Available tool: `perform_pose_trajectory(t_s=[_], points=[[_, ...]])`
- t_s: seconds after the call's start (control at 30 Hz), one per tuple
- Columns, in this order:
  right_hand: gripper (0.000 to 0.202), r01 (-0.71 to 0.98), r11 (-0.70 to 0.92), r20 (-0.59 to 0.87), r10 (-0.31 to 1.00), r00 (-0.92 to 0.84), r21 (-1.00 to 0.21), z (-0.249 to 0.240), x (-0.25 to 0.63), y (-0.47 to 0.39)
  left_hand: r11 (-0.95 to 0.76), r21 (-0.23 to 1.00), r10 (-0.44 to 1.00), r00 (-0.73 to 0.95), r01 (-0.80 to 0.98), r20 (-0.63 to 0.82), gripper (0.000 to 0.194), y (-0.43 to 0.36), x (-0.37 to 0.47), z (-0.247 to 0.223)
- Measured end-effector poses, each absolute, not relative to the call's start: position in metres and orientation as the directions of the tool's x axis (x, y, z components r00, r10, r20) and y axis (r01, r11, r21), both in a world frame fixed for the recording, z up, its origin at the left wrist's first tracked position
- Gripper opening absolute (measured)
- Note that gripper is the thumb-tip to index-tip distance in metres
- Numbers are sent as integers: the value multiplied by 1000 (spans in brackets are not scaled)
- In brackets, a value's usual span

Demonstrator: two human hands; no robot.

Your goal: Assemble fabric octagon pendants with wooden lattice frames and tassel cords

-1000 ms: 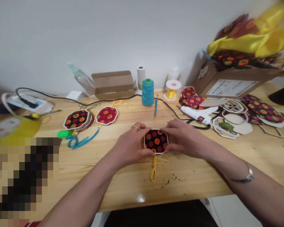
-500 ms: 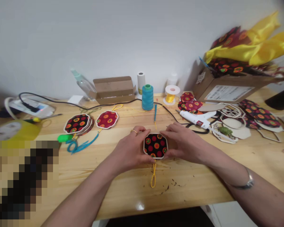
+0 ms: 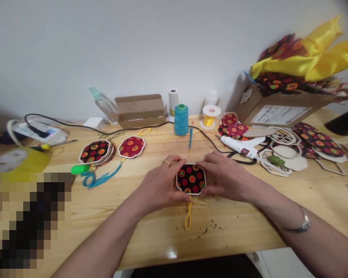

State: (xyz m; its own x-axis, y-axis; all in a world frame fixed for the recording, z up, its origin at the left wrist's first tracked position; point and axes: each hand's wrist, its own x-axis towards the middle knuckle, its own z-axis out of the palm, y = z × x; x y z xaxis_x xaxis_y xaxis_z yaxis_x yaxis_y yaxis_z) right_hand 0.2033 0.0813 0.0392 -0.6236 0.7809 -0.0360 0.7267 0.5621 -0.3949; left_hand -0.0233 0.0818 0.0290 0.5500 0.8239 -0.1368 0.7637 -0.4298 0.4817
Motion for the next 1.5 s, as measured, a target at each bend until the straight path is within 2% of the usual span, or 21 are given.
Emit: perform_pose_trajectory(t_s=[0.37,0.57,0.87,1.23,1.4,1.5], points=[[48,718,565,-3,785,-619,-405,39,202,80,-438,501,825,555,747,-107,85,81,-23,29],[39,688,578,58,783,-620,-439,39,202,81,-435,519,827,555,736,-93,81,80,-22,29],[43,683,599,96,777,-622,-419,38,204,81,-455,499,810,575,738,-112,89,81,-22,29],[47,698,602,230,796,-559,-388,31,206,82,-454,522,815,574,722,-86,86,81,-21,27],[27,712,562,354,824,-441,-420,29,206,86,-414,508,851,519,755,-77,84,86,-30,36],[19,712,556,390,825,-409,-429,26,207,89,-341,425,910,409,838,-76,80,92,-44,43]])
